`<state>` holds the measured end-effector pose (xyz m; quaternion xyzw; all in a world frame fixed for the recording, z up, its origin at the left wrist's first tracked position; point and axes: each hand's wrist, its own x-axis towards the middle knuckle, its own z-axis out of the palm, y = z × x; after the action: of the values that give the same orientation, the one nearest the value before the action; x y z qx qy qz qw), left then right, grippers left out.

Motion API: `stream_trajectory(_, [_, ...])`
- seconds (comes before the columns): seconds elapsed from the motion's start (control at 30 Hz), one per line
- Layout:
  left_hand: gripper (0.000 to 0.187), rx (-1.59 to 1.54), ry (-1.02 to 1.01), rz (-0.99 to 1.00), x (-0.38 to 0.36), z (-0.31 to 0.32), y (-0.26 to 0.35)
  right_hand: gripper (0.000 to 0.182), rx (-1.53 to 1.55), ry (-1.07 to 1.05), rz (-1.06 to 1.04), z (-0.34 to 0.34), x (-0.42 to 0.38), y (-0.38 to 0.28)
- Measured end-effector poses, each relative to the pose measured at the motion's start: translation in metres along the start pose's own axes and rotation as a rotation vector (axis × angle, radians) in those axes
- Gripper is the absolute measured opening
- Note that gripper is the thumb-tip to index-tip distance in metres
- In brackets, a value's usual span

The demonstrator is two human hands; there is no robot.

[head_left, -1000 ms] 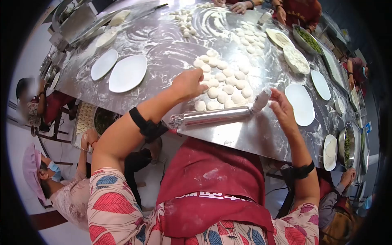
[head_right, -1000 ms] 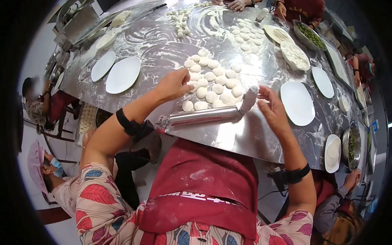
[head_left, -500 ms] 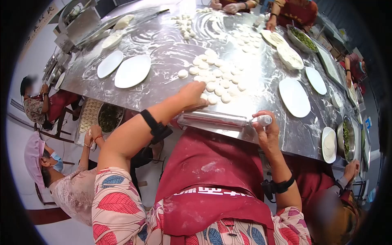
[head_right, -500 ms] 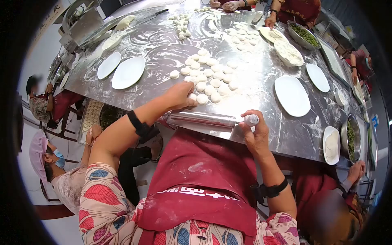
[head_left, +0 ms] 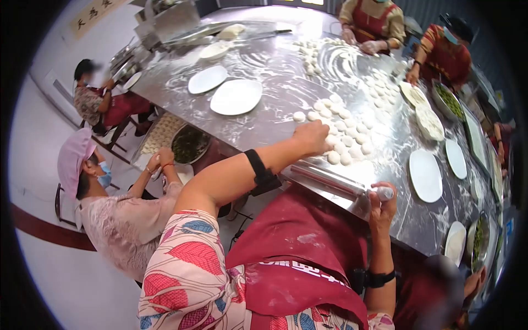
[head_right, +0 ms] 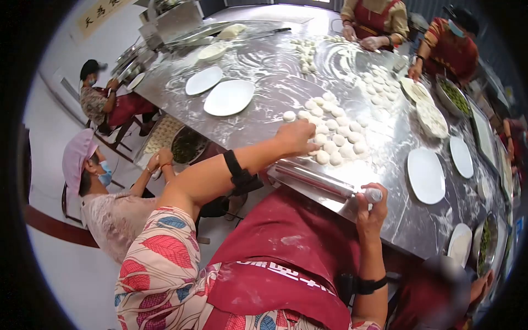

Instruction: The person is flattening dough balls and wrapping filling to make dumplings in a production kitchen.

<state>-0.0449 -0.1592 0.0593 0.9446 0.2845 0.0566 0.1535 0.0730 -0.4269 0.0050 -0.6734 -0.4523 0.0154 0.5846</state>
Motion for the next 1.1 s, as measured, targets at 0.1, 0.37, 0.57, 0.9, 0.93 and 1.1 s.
stream_trajectory(0.1, [0.042, -0.147, 0.138, -0.151, 0.013, 0.003, -0.053, 0.023, -0.01, 0.004, -0.029, 0.0, -0.003, 0.0])
stream_trajectory(0.37, [0.023, -1.531, 0.683, -1.022, -0.008, -0.012, -0.235, 0.022, -0.011, 0.008, -0.039, 0.002, -0.002, 0.0])
stream_trajectory(0.57, [0.016, -1.347, 0.83, -1.069, 0.019, -0.002, -0.265, 0.024, 0.026, 0.037, -0.03, 0.004, 0.002, 0.017])
stream_trajectory(0.9, [0.017, -1.451, 0.289, -0.891, -0.022, 0.0, -0.16, 0.021, -0.041, 0.044, -0.051, 0.006, 0.012, 0.012])
stream_trajectory(0.93, [0.016, -1.296, 0.188, -0.841, -0.028, -0.009, -0.147, 0.02, -0.031, 0.036, -0.039, 0.004, 0.012, 0.013])
stream_trajectory(1.1, [0.017, -0.413, 0.313, -0.068, -0.049, 0.011, -0.079, 0.023, 0.025, 0.027, -0.017, 0.005, 0.018, 0.013])
